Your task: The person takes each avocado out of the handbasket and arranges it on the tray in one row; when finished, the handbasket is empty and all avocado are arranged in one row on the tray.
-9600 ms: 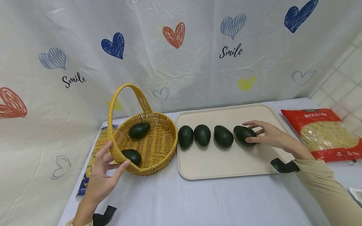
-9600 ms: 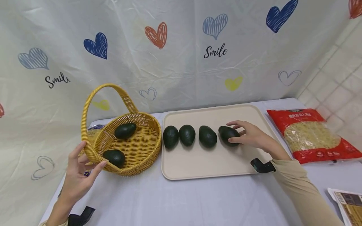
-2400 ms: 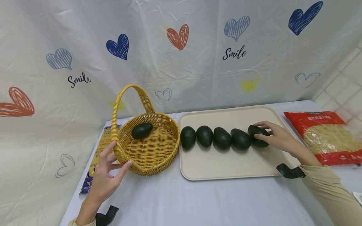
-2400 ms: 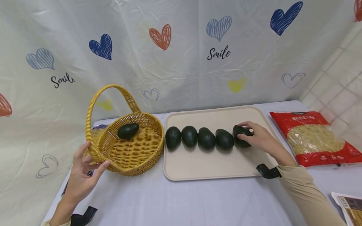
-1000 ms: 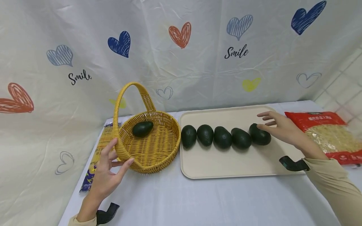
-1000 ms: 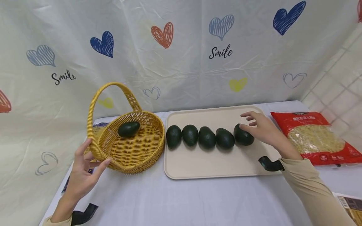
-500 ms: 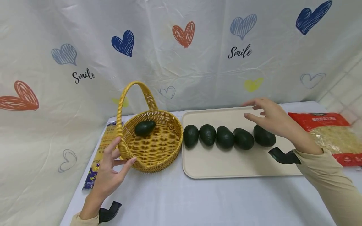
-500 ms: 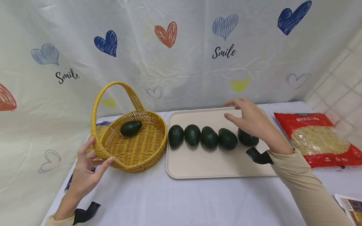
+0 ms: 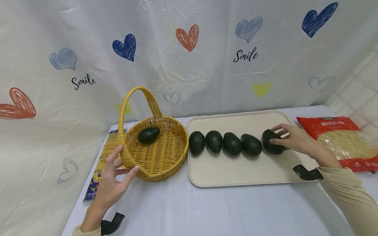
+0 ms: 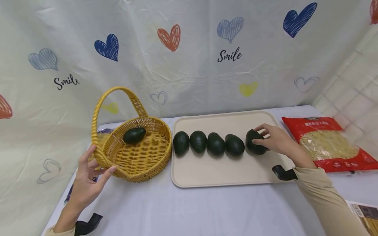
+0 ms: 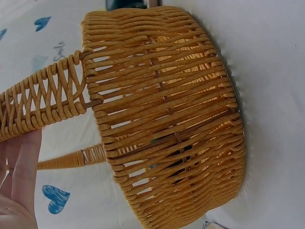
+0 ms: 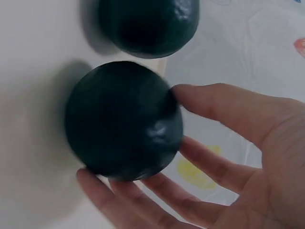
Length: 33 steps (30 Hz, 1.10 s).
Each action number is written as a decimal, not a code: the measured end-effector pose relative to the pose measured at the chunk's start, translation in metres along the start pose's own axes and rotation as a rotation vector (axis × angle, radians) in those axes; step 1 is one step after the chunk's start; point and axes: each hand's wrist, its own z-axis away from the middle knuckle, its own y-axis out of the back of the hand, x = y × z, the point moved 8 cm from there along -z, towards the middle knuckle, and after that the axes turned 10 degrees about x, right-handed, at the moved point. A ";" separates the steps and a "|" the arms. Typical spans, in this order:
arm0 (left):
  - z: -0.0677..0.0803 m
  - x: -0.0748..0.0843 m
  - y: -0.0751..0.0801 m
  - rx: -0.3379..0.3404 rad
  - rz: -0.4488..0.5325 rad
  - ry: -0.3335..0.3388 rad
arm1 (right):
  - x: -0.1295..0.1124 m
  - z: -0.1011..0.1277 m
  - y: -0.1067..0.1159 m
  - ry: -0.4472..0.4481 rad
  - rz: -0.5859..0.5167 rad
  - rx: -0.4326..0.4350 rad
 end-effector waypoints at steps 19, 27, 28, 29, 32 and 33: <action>0.000 -0.001 0.001 0.000 -0.006 0.006 | -0.003 -0.001 -0.009 -0.030 -0.106 -0.021; -0.001 0.001 -0.001 0.001 -0.003 -0.022 | -0.002 0.003 -0.004 -0.027 -0.085 -0.015; -0.001 0.001 -0.001 0.000 -0.002 -0.022 | -0.003 0.003 -0.002 -0.026 -0.077 -0.010; -0.001 0.001 -0.001 0.000 -0.001 -0.021 | -0.005 0.003 0.000 -0.021 -0.063 -0.004; -0.001 0.001 -0.001 -0.002 -0.001 -0.013 | -0.016 -0.002 0.010 0.016 0.005 0.037; -0.001 0.001 -0.001 -0.003 -0.002 -0.010 | -0.021 -0.005 0.014 0.030 0.021 0.056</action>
